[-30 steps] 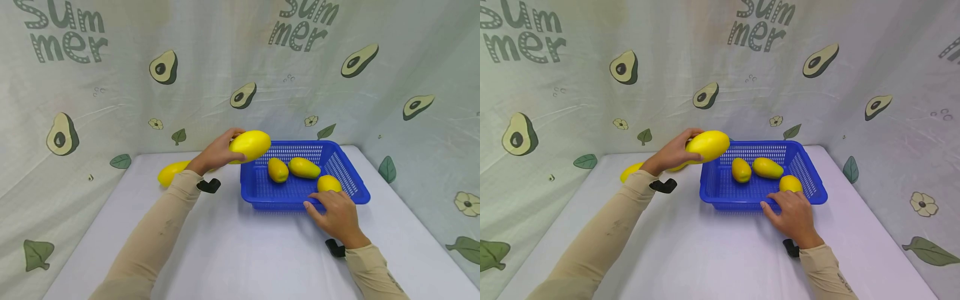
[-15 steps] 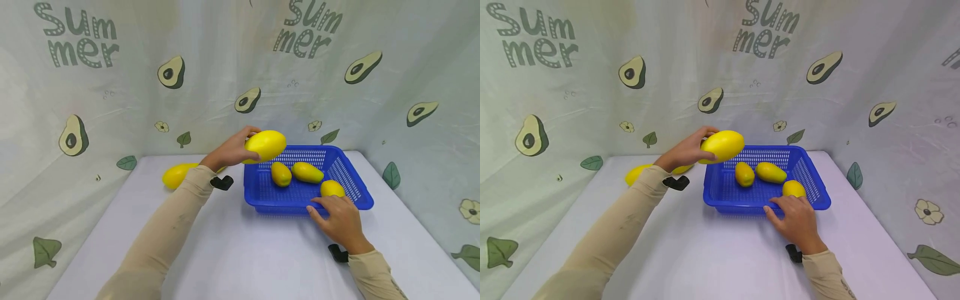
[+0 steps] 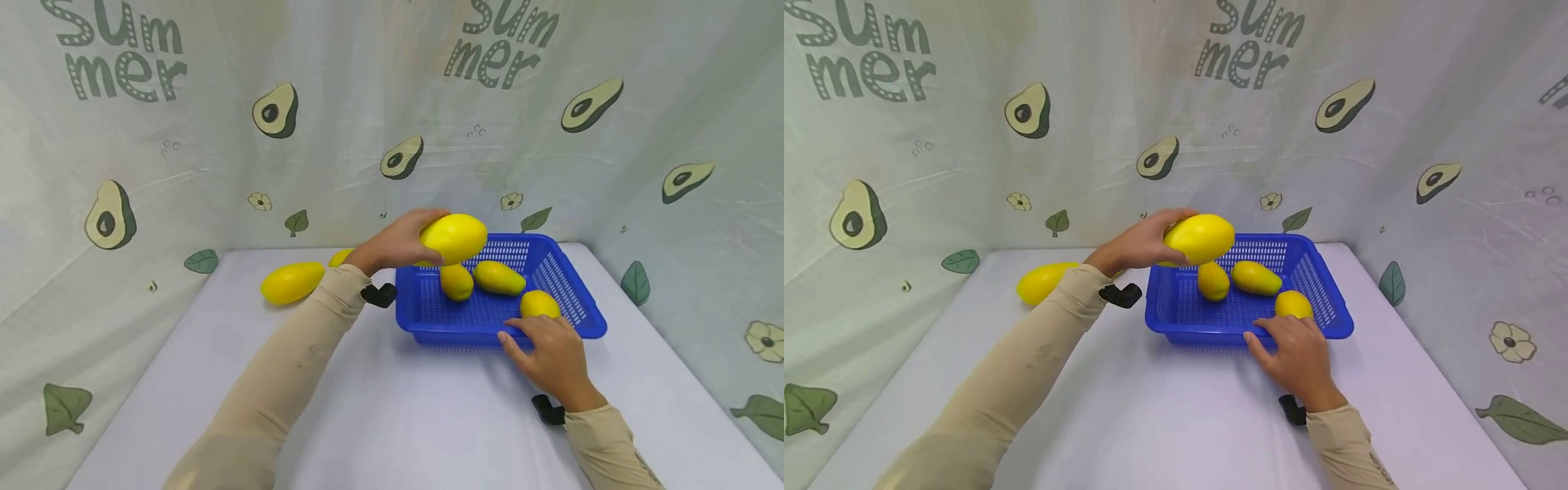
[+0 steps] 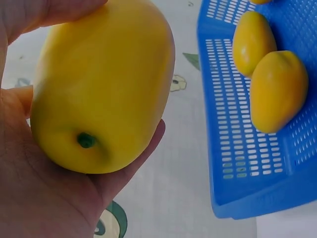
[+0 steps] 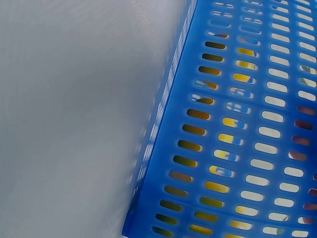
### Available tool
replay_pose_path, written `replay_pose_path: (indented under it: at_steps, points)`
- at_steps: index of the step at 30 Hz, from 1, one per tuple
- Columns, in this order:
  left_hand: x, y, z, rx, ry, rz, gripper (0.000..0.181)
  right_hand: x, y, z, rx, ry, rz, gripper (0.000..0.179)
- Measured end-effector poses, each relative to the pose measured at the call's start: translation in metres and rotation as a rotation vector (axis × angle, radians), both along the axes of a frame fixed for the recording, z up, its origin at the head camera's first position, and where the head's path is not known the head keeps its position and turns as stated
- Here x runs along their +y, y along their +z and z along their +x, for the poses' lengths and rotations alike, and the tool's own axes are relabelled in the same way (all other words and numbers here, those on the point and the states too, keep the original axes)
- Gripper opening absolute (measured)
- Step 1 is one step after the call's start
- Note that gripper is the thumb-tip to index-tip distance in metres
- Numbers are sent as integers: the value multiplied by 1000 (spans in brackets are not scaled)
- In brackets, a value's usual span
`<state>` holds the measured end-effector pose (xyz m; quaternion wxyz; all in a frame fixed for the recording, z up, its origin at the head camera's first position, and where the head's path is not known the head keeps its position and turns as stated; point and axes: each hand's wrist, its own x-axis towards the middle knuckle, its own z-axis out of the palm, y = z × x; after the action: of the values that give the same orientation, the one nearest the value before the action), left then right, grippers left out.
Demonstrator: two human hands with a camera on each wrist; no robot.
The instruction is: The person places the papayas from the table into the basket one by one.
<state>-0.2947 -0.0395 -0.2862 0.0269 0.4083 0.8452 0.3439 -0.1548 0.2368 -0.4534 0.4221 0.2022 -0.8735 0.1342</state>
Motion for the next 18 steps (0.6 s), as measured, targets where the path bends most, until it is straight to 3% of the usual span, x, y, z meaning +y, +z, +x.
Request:
replay_pose_path:
  at_steps: [7, 18]
  points:
    - [15, -1, 4, -45, -18, -20, 81, 0, 2, 1, -1, 1, 4, 37]
    - [31, -7, 10, -75, -75, -178, 74, 0, 0, 3, -9, -13, 19, 39]
